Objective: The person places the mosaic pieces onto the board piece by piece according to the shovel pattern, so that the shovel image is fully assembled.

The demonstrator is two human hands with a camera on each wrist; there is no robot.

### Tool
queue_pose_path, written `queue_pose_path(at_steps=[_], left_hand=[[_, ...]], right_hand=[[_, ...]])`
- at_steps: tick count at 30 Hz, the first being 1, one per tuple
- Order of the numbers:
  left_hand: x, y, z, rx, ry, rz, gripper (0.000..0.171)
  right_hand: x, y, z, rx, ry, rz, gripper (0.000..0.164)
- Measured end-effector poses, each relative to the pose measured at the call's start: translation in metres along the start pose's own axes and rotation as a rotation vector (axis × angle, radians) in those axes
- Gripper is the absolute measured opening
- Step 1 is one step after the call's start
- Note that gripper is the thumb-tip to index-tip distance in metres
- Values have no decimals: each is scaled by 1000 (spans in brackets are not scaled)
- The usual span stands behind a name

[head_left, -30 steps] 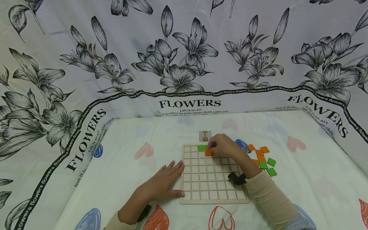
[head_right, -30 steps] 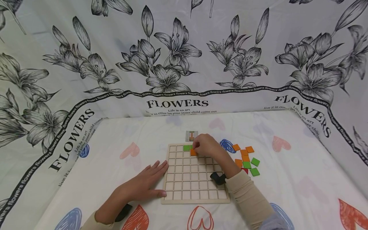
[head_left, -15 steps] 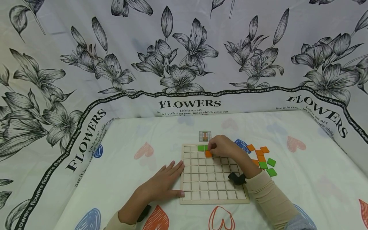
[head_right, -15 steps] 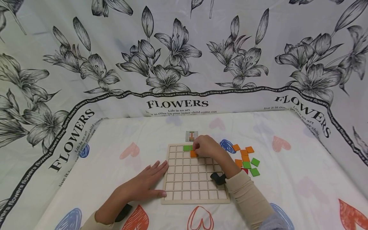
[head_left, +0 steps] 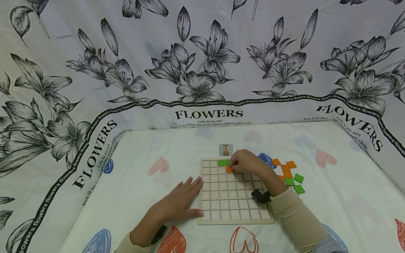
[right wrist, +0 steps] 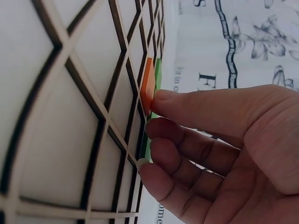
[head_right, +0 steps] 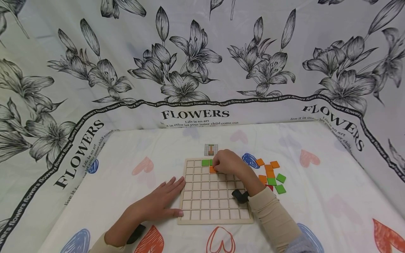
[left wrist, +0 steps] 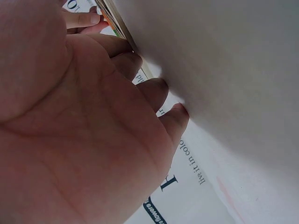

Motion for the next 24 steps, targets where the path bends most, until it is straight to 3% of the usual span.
queue_pose_path(at_steps=[4,7,12,16,18,21,24], left_hand=[[0,0,0,-2,-4,2,97],[0,0,-1,-10,-2,1,97],[0,-1,-2,-9,2,0,97],[0,-1,-2,-6,-4,4,97],[0,-2,-2,-13,-2,2,97],[-1,-2,-2,-14,-4,4,97],[-1,-1,-2,-8,-6,5,97]], right_hand=[[-5,-6,-2,16,-19,3,12],[-12,-19,-11,19,13,13,13],[-37,-50,-39,-22,233,10,6],[-62,-66,-61,-16,484,12,18],[-71,-71,-69,9,565,28,22],[-80,-74,-77,33,622,62,25],[-82,-73,-81,34,625,85,24]])
Point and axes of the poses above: each hand's wrist, its own x-axis towards the middle knuckle, its own y-axis out of the palm, z = x × y, the point moved 2 cm from there along x, towards the middle knuckle, and after that the axes turned 5 degrees about z, right-handed, at the moved point
